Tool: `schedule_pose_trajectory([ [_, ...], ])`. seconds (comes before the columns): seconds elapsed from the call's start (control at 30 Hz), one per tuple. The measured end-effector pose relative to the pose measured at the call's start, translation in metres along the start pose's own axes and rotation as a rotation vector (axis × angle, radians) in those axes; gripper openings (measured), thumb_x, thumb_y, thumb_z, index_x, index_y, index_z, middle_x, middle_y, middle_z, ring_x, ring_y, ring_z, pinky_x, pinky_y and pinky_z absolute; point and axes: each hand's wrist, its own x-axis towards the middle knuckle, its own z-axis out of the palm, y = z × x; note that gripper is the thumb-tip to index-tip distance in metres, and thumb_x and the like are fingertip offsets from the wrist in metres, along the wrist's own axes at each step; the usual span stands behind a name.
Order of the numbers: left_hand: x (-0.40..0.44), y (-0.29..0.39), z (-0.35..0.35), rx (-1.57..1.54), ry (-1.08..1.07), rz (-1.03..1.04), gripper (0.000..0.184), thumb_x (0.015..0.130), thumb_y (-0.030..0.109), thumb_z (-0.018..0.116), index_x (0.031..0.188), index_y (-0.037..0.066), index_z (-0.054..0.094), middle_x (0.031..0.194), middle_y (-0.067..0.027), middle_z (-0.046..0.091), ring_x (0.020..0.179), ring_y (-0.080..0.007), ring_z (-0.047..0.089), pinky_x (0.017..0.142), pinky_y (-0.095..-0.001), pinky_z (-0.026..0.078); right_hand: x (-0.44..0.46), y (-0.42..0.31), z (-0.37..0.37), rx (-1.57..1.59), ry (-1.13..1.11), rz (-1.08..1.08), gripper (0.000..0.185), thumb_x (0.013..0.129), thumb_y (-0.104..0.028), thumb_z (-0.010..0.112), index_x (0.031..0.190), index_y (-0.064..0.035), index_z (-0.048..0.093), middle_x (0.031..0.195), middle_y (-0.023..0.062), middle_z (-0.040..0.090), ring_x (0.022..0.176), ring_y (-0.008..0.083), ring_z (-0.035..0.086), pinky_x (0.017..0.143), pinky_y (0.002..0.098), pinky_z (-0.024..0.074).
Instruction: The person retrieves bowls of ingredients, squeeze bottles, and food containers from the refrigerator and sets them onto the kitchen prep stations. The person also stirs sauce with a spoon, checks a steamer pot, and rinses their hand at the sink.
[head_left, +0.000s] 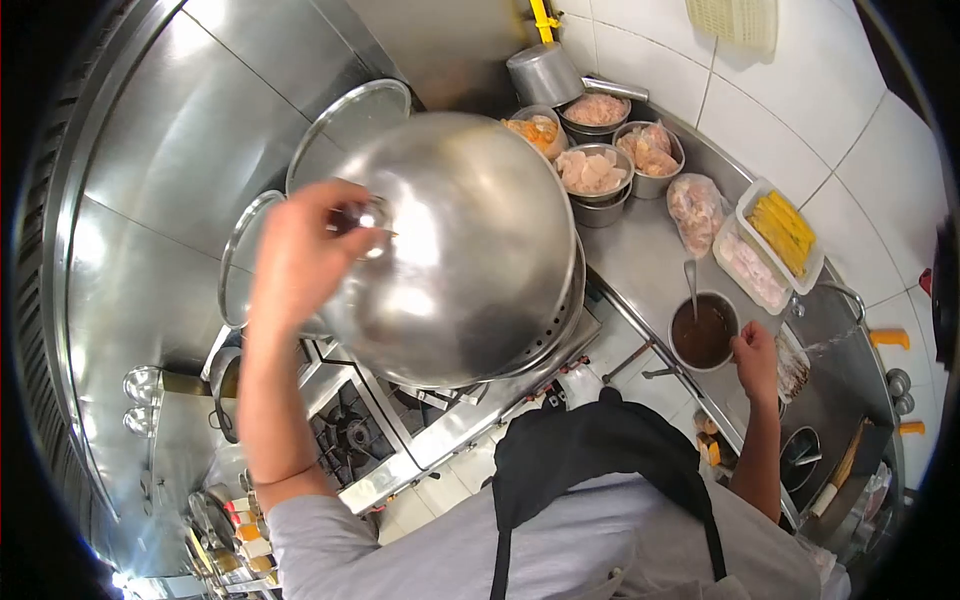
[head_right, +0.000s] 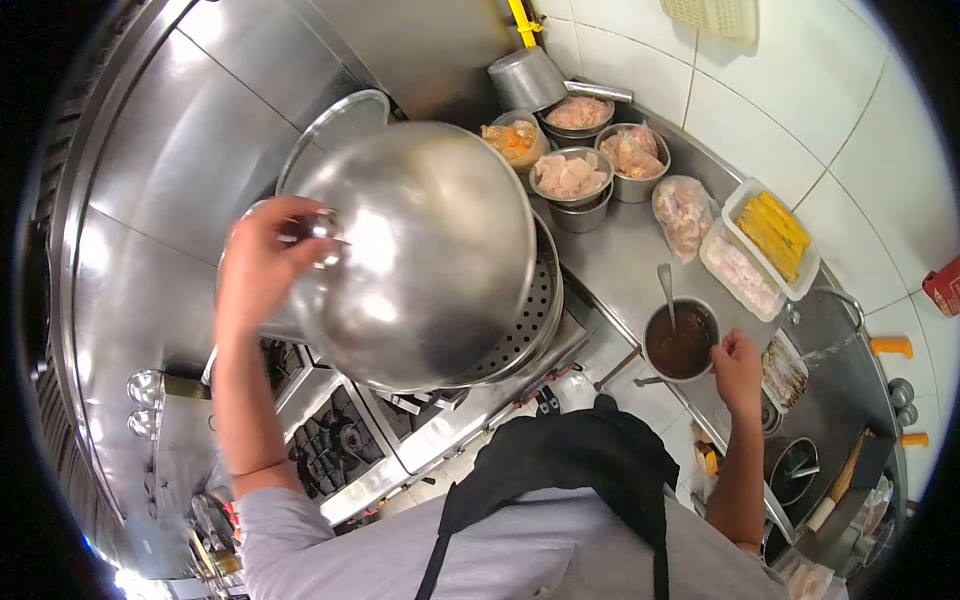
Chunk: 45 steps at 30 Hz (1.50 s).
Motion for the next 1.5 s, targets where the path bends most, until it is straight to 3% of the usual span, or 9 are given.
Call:
schedule_pose_trajectory([
  [0.13, 0.007, -0.029, -0.060, 0.019, 0.104, -0.033, 0.029, 0.078, -0.002, 0.069, 0.107, -0.003, 0.065, 0.088, -0.0066, 0.068, 0.078, -0.0127, 0.061, 0.071, -0.0273, 0.049, 0.009, -0.019, 0.008, 0.051, 0.014, -0.069, 0.013, 0.081, -0.007, 0.058, 0.073, -0.0045, 0.047, 0.060, 0.0026, 0.050, 0.054, 0.0124, 0.052, 0.051, 0.0287, 0.0434],
  [0.23, 0.030, -0.068, -0.096, 0.039, 0.150, -0.078, 0.031, 0.076, 0.006, 0.069, 0.105, -0.004, 0.067, 0.081, -0.0085, 0.068, 0.069, -0.0132, 0.061, 0.065, -0.0286, 0.049, 0.019, -0.054, 0.020, 0.027, -0.009, -0.116, 0.014, 0.081, -0.009, 0.058, 0.073, -0.0045, 0.047, 0.062, 0.0020, 0.049, 0.055, 0.0121, 0.051, 0.051, 0.0277, 0.0426],
  [0.47, 0.093, -0.210, -0.132, 0.309, 0.243, -0.318, 0.033, 0.075, 0.018, 0.064, 0.101, -0.002, 0.069, 0.075, -0.0122, 0.068, 0.061, -0.0186, 0.064, 0.060, -0.0324, 0.051, 0.046, -0.164, 0.089, -0.011, -0.438, -0.376, 0.016, 0.078, -0.014, 0.063, 0.080, -0.0019, 0.052, 0.071, 0.0001, 0.052, 0.066, 0.0096, 0.050, 0.058, 0.0283, 0.0427],
  [0.6, 0.111, -0.271, -0.136, 0.402, 0.258, -0.333, 0.032, 0.074, 0.019, 0.063, 0.097, -0.002, 0.070, 0.069, -0.0129, 0.068, 0.059, -0.0207, 0.066, 0.058, -0.0336, 0.051, 0.067, -0.195, 0.161, -0.199, -0.683, -0.645, 0.021, 0.072, -0.017, 0.065, 0.075, -0.0008, 0.052, 0.069, 0.0145, 0.055, 0.064, 0.0276, 0.055, 0.059, 0.0411, 0.0434],
  [0.7, 0.106, -0.270, -0.137, 0.372, 0.296, -0.360, 0.031, 0.075, 0.019, 0.063, 0.096, -0.002, 0.069, 0.071, -0.0130, 0.068, 0.058, -0.0207, 0.065, 0.057, -0.0317, 0.052, 0.088, -0.190, 0.220, -0.328, -0.858, -0.826, 0.020, 0.071, -0.016, 0.066, 0.074, -0.0014, 0.052, 0.069, 0.0147, 0.056, 0.065, 0.0297, 0.055, 0.060, 0.0418, 0.0429],
  [0.9, 0.087, -0.252, -0.150, 0.304, 0.342, -0.360, 0.033, 0.077, 0.021, 0.063, 0.099, -0.002, 0.069, 0.075, -0.0101, 0.067, 0.059, -0.0162, 0.063, 0.056, -0.0295, 0.053, 0.099, -0.176, 0.286, -0.492, -1.142, -0.838, 0.020, 0.072, -0.015, 0.064, 0.078, -0.0014, 0.051, 0.073, 0.0148, 0.055, 0.068, 0.0301, 0.054, 0.062, 0.0409, 0.0420],
  [1.1, 0.065, -0.221, -0.150, 0.152, 0.300, -0.314, 0.033, 0.079, 0.017, 0.061, 0.104, -0.003, 0.067, 0.078, -0.0083, 0.066, 0.064, -0.0122, 0.060, 0.057, -0.0273, 0.050, 0.102, -0.150, 0.311, -0.600, -1.083, -0.839, 0.017, 0.075, -0.015, 0.066, 0.082, -0.0010, 0.058, 0.081, 0.0184, 0.063, 0.075, 0.0351, 0.061, 0.067, 0.0431, 0.0463],
  [1.2, 0.053, -0.190, -0.137, 0.083, 0.235, -0.252, 0.033, 0.080, 0.016, 0.060, 0.105, -0.004, 0.067, 0.079, -0.0076, 0.066, 0.065, -0.0115, 0.059, 0.059, -0.0260, 0.048, 0.082, -0.158, 0.301, -0.906, -0.894, -0.834, 0.021, 0.077, -0.016, 0.068, 0.088, 0.0012, 0.066, 0.093, 0.0222, 0.068, 0.082, 0.0361, 0.066, 0.070, 0.0447, 0.0507],
  [1.5, 0.004, -0.053, -0.055, -0.098, 0.123, 0.060, 0.028, 0.077, 0.001, 0.068, 0.104, -0.007, 0.066, 0.082, -0.0078, 0.067, 0.071, -0.0113, 0.060, 0.065, -0.0259, 0.049, 0.063, -0.176, 0.131, -0.110, -0.348, -0.558, 0.030, 0.088, -0.032, 0.066, 0.094, -0.0028, 0.067, 0.079, 0.0165, 0.068, 0.071, 0.0278, 0.067, 0.067, 0.0385, 0.0521],
])
